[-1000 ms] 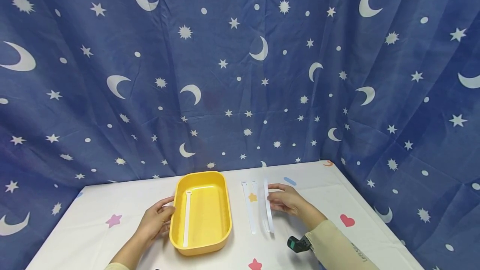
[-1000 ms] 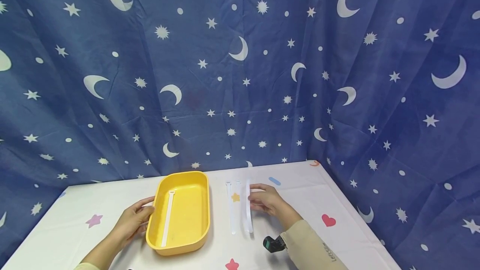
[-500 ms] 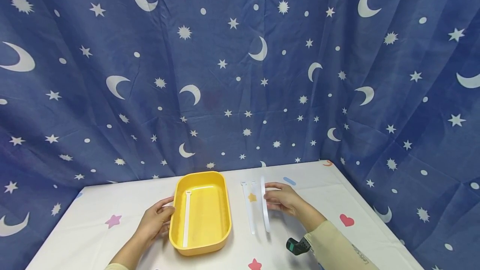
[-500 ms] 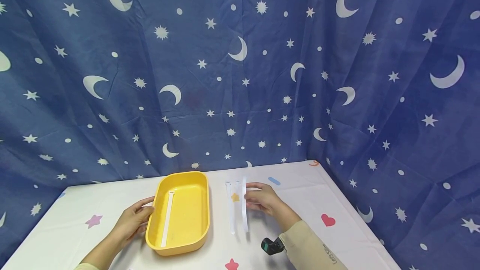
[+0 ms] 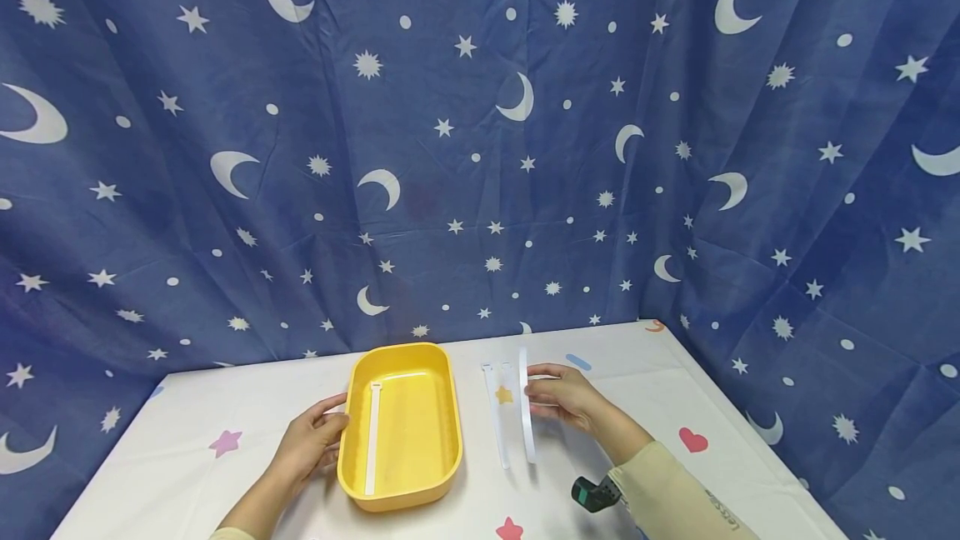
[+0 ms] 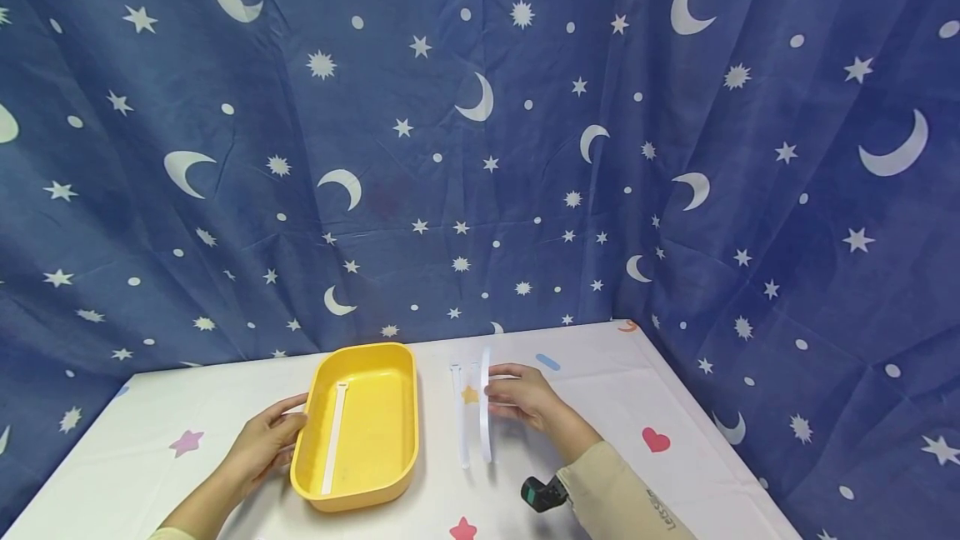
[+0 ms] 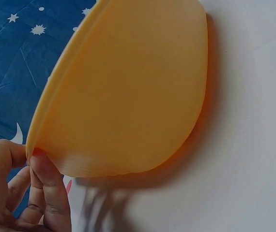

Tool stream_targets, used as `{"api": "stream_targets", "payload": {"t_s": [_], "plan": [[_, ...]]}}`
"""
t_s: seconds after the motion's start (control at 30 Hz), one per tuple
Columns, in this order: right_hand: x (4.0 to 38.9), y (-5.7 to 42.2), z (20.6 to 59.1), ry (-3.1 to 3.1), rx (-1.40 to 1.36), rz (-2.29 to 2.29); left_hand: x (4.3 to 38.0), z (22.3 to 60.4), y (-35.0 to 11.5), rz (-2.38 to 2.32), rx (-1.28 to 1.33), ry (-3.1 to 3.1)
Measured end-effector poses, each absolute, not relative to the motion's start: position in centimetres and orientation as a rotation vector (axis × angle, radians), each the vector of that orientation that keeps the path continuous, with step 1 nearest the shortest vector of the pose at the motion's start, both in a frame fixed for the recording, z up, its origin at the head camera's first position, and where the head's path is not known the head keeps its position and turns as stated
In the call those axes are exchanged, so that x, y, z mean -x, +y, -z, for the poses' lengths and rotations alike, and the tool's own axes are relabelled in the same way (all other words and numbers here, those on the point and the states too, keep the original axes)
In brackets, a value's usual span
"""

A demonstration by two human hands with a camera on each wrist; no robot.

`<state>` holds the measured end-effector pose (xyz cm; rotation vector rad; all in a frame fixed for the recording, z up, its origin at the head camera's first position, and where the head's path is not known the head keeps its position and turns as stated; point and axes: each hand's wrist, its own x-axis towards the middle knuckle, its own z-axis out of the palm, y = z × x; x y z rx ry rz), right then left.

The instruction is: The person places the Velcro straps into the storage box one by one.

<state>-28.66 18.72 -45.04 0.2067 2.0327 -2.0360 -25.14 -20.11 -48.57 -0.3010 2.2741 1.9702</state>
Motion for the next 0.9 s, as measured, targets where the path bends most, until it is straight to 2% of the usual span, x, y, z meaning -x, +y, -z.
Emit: {"api": "stream_targets", "payload": {"t_s": [0.9], "plan": [[29.1,16.0,44.2,2.039,-0.056,2.012,25.2,48.5,-20.2,-1.94,0.297,2.286]]}}
